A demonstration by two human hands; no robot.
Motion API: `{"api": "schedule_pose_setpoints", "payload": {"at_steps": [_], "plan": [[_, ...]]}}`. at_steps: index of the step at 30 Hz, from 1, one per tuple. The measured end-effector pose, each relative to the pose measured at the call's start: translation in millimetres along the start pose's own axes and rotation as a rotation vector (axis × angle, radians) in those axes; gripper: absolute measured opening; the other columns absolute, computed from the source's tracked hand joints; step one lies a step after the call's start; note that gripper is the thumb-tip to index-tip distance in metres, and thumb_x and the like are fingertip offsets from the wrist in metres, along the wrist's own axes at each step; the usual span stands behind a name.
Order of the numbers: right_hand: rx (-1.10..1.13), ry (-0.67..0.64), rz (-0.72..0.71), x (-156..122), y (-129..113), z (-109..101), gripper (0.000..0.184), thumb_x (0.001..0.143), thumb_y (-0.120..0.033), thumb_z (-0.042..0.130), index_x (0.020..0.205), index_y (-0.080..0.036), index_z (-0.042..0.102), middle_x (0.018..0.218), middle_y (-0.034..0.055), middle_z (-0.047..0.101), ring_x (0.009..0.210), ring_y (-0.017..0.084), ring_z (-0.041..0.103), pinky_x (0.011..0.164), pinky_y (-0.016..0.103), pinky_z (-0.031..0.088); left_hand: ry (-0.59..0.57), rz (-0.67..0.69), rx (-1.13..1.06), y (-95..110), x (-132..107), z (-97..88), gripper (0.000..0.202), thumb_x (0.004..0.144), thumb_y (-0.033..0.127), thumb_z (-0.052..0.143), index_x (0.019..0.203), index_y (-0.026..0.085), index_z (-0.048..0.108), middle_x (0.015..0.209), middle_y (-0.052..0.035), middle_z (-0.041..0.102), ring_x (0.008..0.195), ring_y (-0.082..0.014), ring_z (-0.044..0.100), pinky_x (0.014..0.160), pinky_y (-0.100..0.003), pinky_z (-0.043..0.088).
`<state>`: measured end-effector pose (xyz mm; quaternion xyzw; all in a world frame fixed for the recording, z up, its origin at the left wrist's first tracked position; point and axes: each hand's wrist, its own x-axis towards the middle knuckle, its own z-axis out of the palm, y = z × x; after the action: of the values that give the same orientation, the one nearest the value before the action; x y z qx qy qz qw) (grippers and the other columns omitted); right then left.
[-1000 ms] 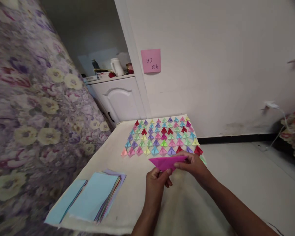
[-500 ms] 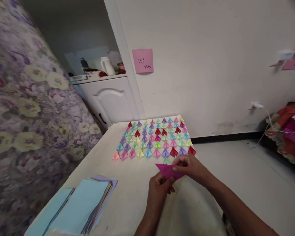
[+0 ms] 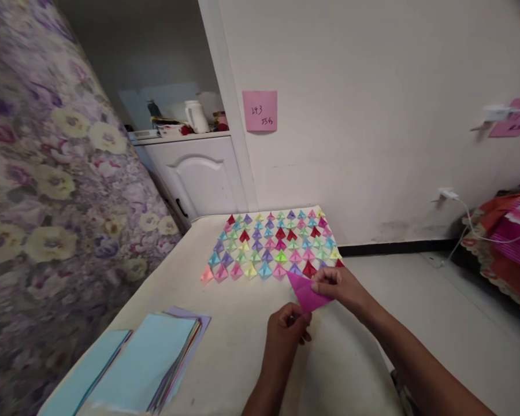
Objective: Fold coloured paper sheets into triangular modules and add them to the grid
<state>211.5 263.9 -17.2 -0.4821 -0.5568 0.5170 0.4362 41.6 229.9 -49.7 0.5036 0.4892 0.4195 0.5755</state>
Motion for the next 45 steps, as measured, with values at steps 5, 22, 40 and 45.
{"api": "schedule_pose_setpoints", "payload": {"at_steps": [5, 22, 40, 45], "plan": [[-0.055, -0.055, -0.041, 3, -19, 9, 0.016, 0.067, -0.03, 0.066, 0.067, -0.015, 0.06, 0.05, -0.0055, 0.047, 0.046, 0.007, 0.039, 0.045, 0.019, 0.028, -0.012, 0.046, -0.153, 12, -1, -9.8, 0.023, 0.06, 0.027, 0.072, 0.079, 0.016, 0.065, 0.059, 0.0021, 0.061, 0.054, -0.0106, 0.051, 0.052, -0.02, 0.039], [-0.325, -0.042, -0.165, 3, -16, 42, 0.005, 0.071, -0.02, 0.061, 0.066, -0.018, 0.063, 0.067, -0.0003, 0.06, 0.063, 0.013, 0.053, 0.056, 0.023, 0.04, 0.126, -0.023, -0.334, 13, -2, -17.6, 0.019, 0.062, 0.02, 0.072, 0.081, 0.013, 0.072, 0.07, -0.0037, 0.068, 0.066, -0.0152, 0.058, 0.056, -0.025, 0.051], [-0.394, 0.076, -0.539, -6, -16, 40, 0.02, 0.074, -0.009, 0.059, 0.088, -0.023, 0.062, 0.097, 0.0045, 0.055, 0.096, 0.02, 0.052, 0.084, 0.035, 0.044, 0.237, 0.049, -0.47, 4, 0, -21.0, 0.023, 0.066, 0.021, 0.073, 0.086, 0.012, 0.069, 0.081, -0.0057, 0.073, 0.077, -0.0174, 0.065, 0.079, -0.032, 0.051], [-0.391, 0.088, -0.551, -5, -14, 42, 0.02, 0.075, -0.008, 0.058, 0.087, -0.023, 0.063, 0.102, 0.0048, 0.052, 0.099, 0.02, 0.052, 0.086, 0.035, 0.044, 0.261, 0.062, -0.489, 5, -1, -20.9, 0.023, 0.065, 0.019, 0.074, 0.086, 0.011, 0.069, 0.078, -0.0058, 0.072, 0.075, -0.0168, 0.064, 0.078, -0.032, 0.051]]}}
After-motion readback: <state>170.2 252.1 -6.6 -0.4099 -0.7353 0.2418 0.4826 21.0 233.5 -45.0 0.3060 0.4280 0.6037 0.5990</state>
